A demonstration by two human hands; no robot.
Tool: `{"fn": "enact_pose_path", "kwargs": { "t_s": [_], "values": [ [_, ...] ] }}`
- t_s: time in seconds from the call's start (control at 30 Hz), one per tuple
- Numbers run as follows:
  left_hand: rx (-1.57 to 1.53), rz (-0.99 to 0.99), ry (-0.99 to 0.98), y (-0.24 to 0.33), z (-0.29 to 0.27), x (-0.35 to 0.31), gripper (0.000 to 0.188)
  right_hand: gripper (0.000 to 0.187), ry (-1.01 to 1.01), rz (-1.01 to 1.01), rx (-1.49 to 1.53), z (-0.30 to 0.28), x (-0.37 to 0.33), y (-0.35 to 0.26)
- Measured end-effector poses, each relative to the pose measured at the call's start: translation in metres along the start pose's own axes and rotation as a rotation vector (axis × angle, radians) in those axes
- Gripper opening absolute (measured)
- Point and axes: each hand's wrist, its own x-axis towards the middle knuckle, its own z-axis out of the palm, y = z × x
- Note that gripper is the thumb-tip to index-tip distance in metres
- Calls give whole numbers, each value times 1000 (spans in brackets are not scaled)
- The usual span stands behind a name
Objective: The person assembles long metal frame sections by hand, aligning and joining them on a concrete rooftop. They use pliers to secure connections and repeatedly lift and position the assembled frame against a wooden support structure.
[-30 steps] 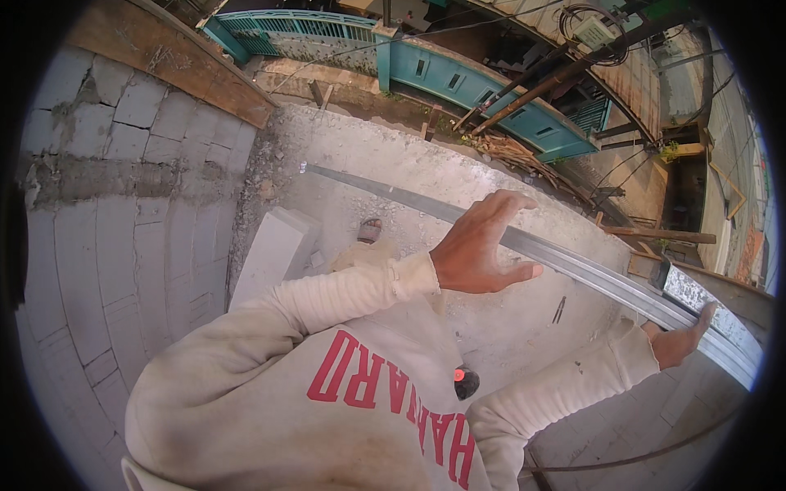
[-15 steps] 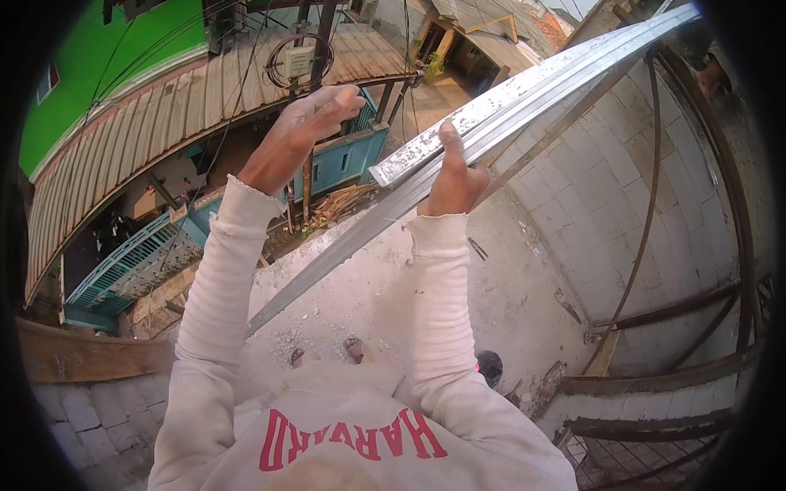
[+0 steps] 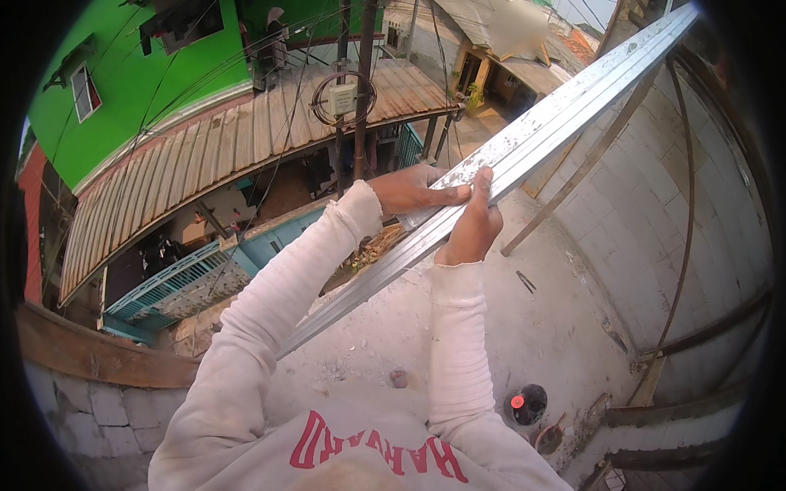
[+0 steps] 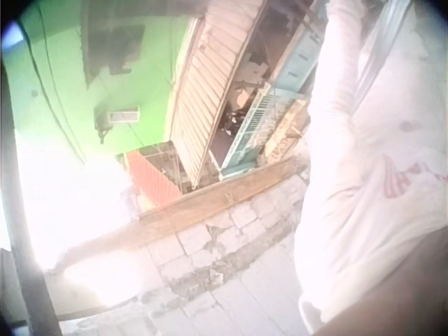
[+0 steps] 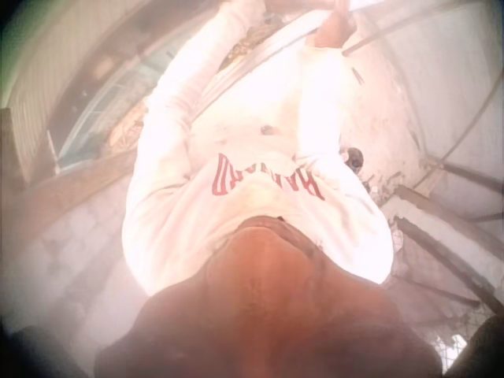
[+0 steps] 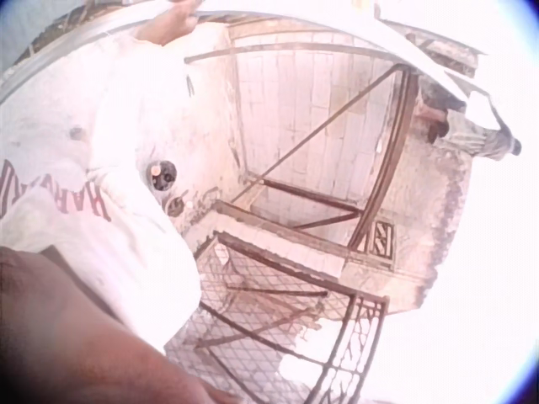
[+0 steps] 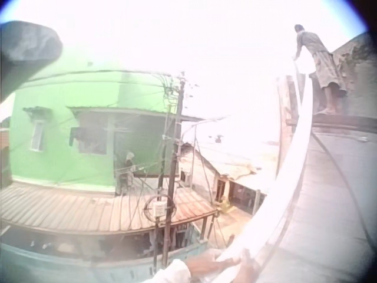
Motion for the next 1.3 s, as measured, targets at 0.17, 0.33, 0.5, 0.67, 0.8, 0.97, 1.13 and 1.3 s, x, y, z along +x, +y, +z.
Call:
{"fn": "enact_pose_path", "kwargs": {
  "t_s": [0.17,0.33,0.5,0.67,0.8,0.97,1.13,1.3],
  "values": [
    [-69,-33,-54,14,-7,-19,85,65,-13,18,13,-8,8,17],
    [-167,87,-17,47,-6,-43,67,77,42,41,-320,-19,19,16],
    [-151,-7,-8,48,3,-47,73,72,-103,-52,-199,-32,26,-6],
    [-36,19,-6,34,-4,-51,77,92,-2,88,-51,-38,65,-60],
    [-78,12,-11,23,-1,-55,79,73,-46,-94,-11,-26,91,-81],
    [-104,38,-14,21,6,-53,85,63,190,-407,-350,-27,152,-51],
    [-127,33,-44,25,9,-52,93,58,218,-270,-303,-33,134,-65],
    [-154,85,-33,29,6,-49,98,57,181,-287,-225,-29,130,-80]
  ]
}}
